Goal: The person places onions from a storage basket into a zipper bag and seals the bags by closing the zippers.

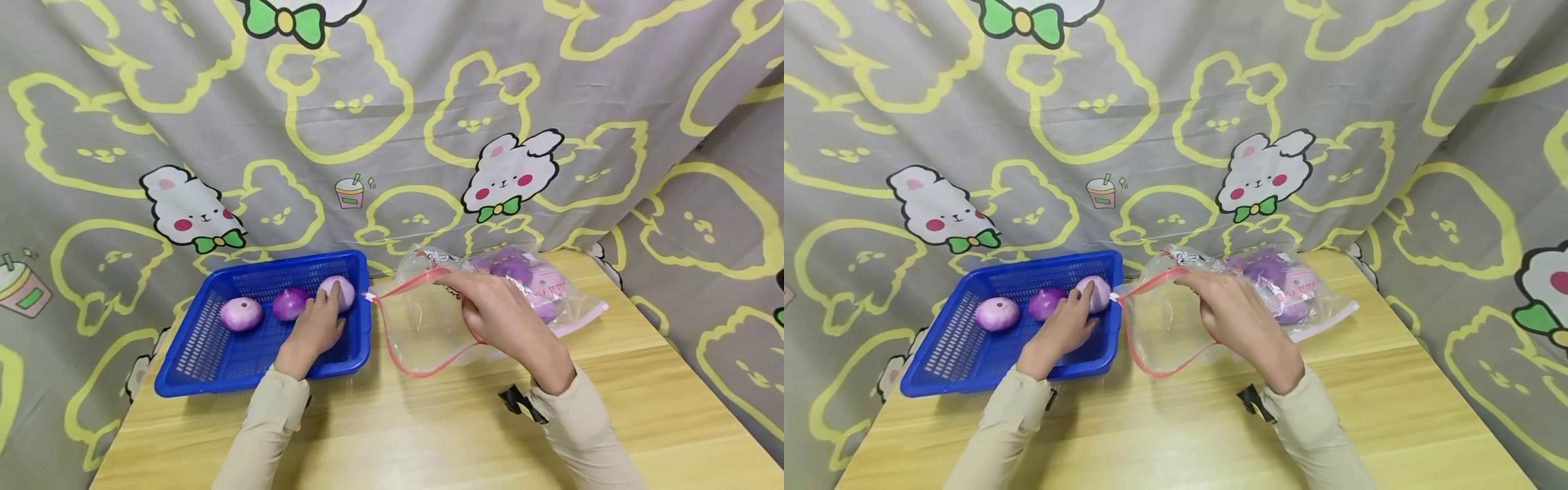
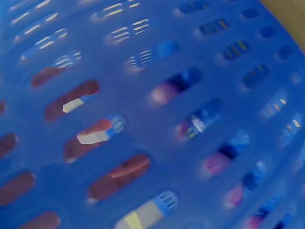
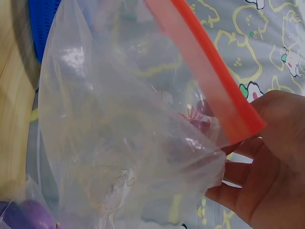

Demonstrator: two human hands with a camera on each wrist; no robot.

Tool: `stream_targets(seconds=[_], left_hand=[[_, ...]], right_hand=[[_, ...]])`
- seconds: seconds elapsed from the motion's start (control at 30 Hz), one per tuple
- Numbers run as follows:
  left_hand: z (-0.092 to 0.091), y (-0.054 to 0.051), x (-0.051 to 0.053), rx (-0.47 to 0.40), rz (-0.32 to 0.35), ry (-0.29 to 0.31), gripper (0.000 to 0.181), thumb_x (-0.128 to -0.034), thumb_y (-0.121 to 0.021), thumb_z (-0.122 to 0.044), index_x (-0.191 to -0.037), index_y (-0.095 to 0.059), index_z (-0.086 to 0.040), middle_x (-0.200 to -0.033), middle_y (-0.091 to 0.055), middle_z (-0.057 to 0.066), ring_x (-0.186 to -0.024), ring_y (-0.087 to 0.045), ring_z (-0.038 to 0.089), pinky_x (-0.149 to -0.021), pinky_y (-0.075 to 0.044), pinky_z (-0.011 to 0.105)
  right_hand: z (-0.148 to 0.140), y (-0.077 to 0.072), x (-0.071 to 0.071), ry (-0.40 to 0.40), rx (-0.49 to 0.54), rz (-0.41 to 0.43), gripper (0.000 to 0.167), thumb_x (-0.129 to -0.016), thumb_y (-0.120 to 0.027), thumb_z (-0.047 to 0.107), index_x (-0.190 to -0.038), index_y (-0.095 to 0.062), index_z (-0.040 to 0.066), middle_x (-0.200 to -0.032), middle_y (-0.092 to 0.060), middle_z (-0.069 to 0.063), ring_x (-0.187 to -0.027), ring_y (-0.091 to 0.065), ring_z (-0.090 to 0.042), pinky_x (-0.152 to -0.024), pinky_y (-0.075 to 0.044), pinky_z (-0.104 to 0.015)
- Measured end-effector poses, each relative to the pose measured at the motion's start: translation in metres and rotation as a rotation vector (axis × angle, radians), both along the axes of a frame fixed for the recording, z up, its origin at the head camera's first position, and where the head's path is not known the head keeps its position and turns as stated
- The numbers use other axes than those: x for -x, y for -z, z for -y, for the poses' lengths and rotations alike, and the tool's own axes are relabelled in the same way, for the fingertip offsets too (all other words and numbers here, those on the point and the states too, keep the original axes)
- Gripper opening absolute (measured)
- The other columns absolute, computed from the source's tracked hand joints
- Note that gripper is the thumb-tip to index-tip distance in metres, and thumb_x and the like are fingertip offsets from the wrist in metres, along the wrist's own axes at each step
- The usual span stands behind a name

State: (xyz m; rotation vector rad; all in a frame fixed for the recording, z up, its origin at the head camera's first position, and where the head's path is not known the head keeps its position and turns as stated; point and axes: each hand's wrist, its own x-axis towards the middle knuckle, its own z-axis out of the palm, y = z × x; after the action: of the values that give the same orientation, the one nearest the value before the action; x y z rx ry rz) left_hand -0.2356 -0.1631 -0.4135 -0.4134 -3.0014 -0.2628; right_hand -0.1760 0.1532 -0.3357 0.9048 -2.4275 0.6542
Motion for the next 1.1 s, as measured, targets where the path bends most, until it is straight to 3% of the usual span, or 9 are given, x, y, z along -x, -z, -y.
stream_targets(seconds=[0.2,0.37,0.53,0.73,0.87,0.93,1.0,1.1], left_hand=[[-0.006,-0.002,0.002,0.081,0.084,-0.034,0.064,-0.0884,-0.066,-0.010,-0.146,-0.040,0.002,-0.129,-0.047,0.034,-0.110,-0.052,0.053,-0.085,-0.050,0.062],[-0.002,-0.021,0.000,0.135,0.135,-0.014,0.060,-0.0861,-0.069,-0.013,-0.140,-0.046,0.000,-0.130,-0.045,0.034,-0.113,-0.050,0.054,-0.084,-0.050,0.063],[-0.001,-0.036,0.012,0.150,0.195,0.011,0.059,-0.0861,-0.069,-0.013,-0.138,-0.046,0.002,-0.131,-0.044,0.035,-0.118,-0.046,0.056,-0.092,-0.046,0.065],[-0.002,-0.028,0.028,0.133,0.269,0.032,0.065,-0.0823,-0.069,-0.008,-0.141,-0.043,0.004,-0.135,-0.042,0.036,-0.120,-0.044,0.060,-0.102,-0.039,0.065],[-0.002,-0.018,0.032,0.119,0.269,0.012,0.073,-0.0826,-0.069,-0.008,-0.148,-0.037,0.000,-0.141,-0.039,0.032,-0.122,-0.045,0.057,-0.099,-0.042,0.065],[-0.003,-0.019,0.032,0.120,0.278,0.004,0.074,-0.0839,-0.067,-0.008,-0.150,-0.035,-0.001,-0.144,-0.037,0.032,-0.124,-0.044,0.057,-0.100,-0.042,0.065],[-0.003,-0.025,0.031,0.123,0.296,0.012,0.074,-0.0838,-0.066,-0.009,-0.150,-0.034,0.000,-0.145,-0.036,0.033,-0.126,-0.043,0.057,-0.101,-0.040,0.065],[-0.004,-0.044,0.027,0.125,0.346,0.043,0.071,-0.0862,-0.066,-0.011,-0.149,-0.035,0.003,-0.145,-0.036,0.037,-0.130,-0.041,0.055,-0.106,-0.038,0.062]], right_hand=[[-0.002,-0.001,0.000,-0.006,-0.004,-0.005,0.049,-0.088,-0.049,-0.010,-0.127,-0.067,0.015,-0.117,-0.071,-0.003,-0.087,-0.068,-0.016,-0.071,-0.056,-0.036],[-0.001,-0.004,0.001,-0.002,-0.001,0.002,0.048,-0.089,-0.050,-0.008,-0.127,-0.067,0.017,-0.114,-0.072,-0.001,-0.073,-0.060,-0.013,-0.067,-0.053,-0.034],[-0.001,-0.005,0.000,-0.001,0.001,0.022,0.044,-0.092,-0.052,-0.006,-0.127,-0.067,0.016,-0.114,-0.072,-0.001,-0.075,-0.061,-0.013,-0.072,-0.055,-0.037],[-0.001,-0.003,-0.002,0.002,0.001,0.013,0.042,-0.093,-0.054,-0.004,-0.127,-0.067,0.018,-0.111,-0.073,0.000,-0.071,-0.058,-0.013,-0.070,-0.054,-0.037],[-0.002,-0.004,-0.004,0.008,-0.004,0.020,0.042,-0.094,-0.055,-0.002,-0.128,-0.067,0.020,-0.111,-0.073,0.001,-0.068,-0.056,-0.013,-0.066,-0.052,-0.035],[-0.002,-0.004,-0.005,0.008,-0.008,0.026,0.043,-0.093,-0.054,-0.003,-0.128,-0.067,0.020,-0.110,-0.072,0.002,-0.067,-0.054,-0.013,-0.065,-0.051,-0.034],[-0.002,-0.004,-0.005,0.005,-0.012,0.029,0.044,-0.093,-0.053,-0.004,-0.127,-0.067,0.019,-0.109,-0.072,0.002,-0.066,-0.053,-0.013,-0.063,-0.050,-0.033],[-0.004,-0.006,-0.005,-0.002,-0.015,0.025,0.045,-0.091,-0.053,-0.006,-0.126,-0.067,0.018,-0.106,-0.072,0.002,-0.065,-0.051,-0.013,-0.062,-0.049,-0.032]])
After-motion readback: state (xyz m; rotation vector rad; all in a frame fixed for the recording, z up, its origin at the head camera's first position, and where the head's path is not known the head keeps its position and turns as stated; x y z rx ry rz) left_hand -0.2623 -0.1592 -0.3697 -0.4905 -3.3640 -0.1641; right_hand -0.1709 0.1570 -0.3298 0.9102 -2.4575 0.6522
